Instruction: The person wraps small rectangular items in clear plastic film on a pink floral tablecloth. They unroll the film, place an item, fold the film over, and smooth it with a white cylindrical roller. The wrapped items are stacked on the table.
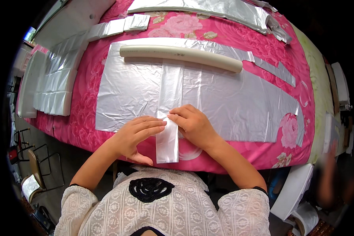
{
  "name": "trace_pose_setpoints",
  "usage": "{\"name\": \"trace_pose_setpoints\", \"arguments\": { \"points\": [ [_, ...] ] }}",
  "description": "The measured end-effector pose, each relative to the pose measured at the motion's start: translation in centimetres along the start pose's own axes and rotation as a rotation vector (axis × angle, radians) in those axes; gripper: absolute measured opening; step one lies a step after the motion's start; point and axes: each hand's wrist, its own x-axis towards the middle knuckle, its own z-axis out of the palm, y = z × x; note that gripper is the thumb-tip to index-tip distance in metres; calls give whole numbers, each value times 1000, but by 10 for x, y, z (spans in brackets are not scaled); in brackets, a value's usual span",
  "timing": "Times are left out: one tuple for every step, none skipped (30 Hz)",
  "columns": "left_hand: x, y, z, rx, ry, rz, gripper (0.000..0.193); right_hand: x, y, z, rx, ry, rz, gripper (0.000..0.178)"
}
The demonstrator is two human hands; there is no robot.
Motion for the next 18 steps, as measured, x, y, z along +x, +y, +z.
{"name": "trace_pose_setpoints", "arguments": {
  "points": [
    [-2, -4, -1, 68, -108, -43, 71, 2, 0, 0, 13, 14, 6, 32],
    [-3, -8, 2, 123, -119, -72, 70, 3, -1, 1, 26, 25, 12, 29],
    [-3, -12, 6, 178, -130, -101, 69, 3, -1, 1, 38, 29, 18, 28],
    [-3, -14, 10, 234, -141, -130, 68, 3, -1, 1, 50, 33, 25, 27],
    [-2, -15, 14, 301, -140, -148, 64, 3, -1, 1, 62, 37, 30, 27],
    [-2, -18, 18, 310, -118, -138, 62, 3, -1, 1, 62, 41, 30, 26],
    [-3, -22, 22, 320, -96, -128, 60, 3, -2, 1, 62, 46, 31, 26],
    [-2, -24, 25, 328, -75, -117, 58, 3, -2, 1, 61, 50, 33, 26],
    [-1, -25, 26, 291, -33, -152, 58, 3, -2, 0, 30, 52, 32, 26],
    [-1, -25, 27, 254, 8, -188, 59, 2, -1, -1, -1, 54, 32, 25],
    [0, -25, 28, 218, 49, -223, 59, 2, -1, -2, -32, 57, 29, 25],
    [3, -24, 27, 172, 80, -262, 55, 2, 1, -4, -8, 49, 80, 24],
    [6, -21, 25, 125, 111, -301, 51, 0, 3, -7, 16, 41, 130, 24],
    [10, -20, 24, 78, 139, -339, 47, 0, 5, -9, 41, 34, 183, 23],
    [15, -19, 26, -80, 215, -472, 41, 4, 6, -7, 86, 129, 206, 12],
    [21, -18, 26, -178, 268, -592, 40, 9, 6, -9, 128, 56, 384, 10],
    [28, -17, 24, -278, 321, -709, 38, 20, 0, -16, 169, -18, 561, 11],
    [32, -16, 22, -378, 375, -826, 37, 28, -2, -21, 211, -92, 738, 15]
  ]
}}
